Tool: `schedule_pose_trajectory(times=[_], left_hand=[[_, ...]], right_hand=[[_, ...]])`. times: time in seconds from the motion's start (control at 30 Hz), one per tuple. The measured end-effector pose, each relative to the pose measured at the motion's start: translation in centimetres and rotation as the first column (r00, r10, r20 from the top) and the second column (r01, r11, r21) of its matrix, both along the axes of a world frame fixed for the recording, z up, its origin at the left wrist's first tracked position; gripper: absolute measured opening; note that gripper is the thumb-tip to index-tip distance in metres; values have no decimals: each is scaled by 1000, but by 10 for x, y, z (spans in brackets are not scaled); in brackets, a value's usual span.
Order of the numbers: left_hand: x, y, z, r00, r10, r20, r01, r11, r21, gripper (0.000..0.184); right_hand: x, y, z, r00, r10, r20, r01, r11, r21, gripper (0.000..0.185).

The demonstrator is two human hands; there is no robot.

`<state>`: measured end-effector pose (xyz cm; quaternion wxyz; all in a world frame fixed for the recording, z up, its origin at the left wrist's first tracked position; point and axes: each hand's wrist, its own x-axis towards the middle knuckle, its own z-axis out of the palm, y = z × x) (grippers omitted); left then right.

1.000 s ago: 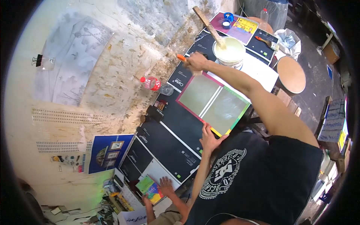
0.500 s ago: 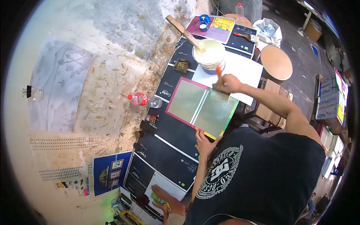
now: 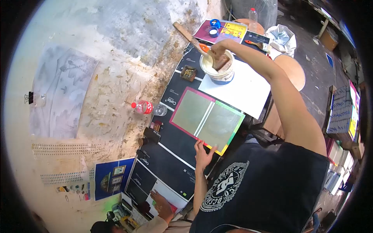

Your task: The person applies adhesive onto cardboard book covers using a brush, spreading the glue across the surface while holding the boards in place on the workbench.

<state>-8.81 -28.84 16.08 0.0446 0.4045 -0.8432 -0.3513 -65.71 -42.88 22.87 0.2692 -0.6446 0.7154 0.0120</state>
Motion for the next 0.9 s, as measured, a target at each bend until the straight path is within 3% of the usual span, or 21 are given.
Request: schedule_pose_trajectory(times=[0.07,0.1,0.13,0.2,0.27,0.33,0.37,0.4,0.43,0.47,0.5,0.53,0.57,0.6,0.63,0.67,0.73,0.77,0.83,0.9], left_hand=[[15,-11,-29,947,98,-307,-71,993,98,64],[10,0,-8,897,317,-309,-277,946,166,47],[21,4,-12,856,423,-298,-406,906,120,45],[42,5,-14,682,603,-413,-536,797,278,40],[56,-9,8,537,688,-487,-582,721,376,34],[73,-44,27,633,547,-548,-571,808,147,37],[76,-67,33,557,545,-627,-558,805,203,42],[63,-88,57,458,626,-631,-597,743,303,44],[39,-113,73,258,601,-756,-553,734,395,47],[24,-138,94,289,588,-756,-508,763,399,44],[5,-171,94,442,441,-781,-448,863,235,37],[-15,-204,90,646,255,-719,-343,939,24,35],[-42,-219,108,824,-79,-562,-74,967,-245,33],[-73,-247,82,833,-286,-473,112,925,-362,42],[-105,-257,73,926,-299,-229,254,945,-207,51],[-128,-262,65,935,-352,32,352,936,-11,62],[-145,-263,60,856,-432,284,425,901,88,83],[-149,-262,58,787,-473,395,449,880,158,94],[-150,-266,74,773,-539,333,453,838,305,99],[-158,-278,45,753,-579,312,415,786,458,105]], right_hand=[[-6,-19,-11,997,39,-67,-29,989,142,60],[-8,-10,5,1000,22,11,-22,997,76,68],[-9,-1,24,997,59,51,-61,998,36,63],[0,27,64,956,-4,293,17,999,-41,49],[-18,37,48,933,-36,357,156,937,-312,45],[38,87,89,813,-14,583,351,811,-469,39],[60,103,101,771,-45,635,381,831,-405,35],[96,118,98,710,-52,702,496,745,-446,34],[139,131,103,678,-5,735,524,705,-478,33],[150,135,77,700,-43,713,473,776,-417,32],[181,138,62,716,-125,687,461,823,-332,30],[226,141,47,758,-37,651,422,789,-446,28],[265,141,43,781,52,622,326,815,-478,27],[298,141,35,765,70,640,284,855,-434,20],[326,132,27,878,231,420,58,819,-571,20],[352,123,21,911,374,172,-182,741,-647,23],[388,108,14,950,312,4,-235,725,-648,29],[396,97,6,973,232,-6,-178,726,-664,29],[409,80,-19,998,56,-4,-43,726,-687,31],[432,78,-40,998,37,55,8,760,-650,32]])
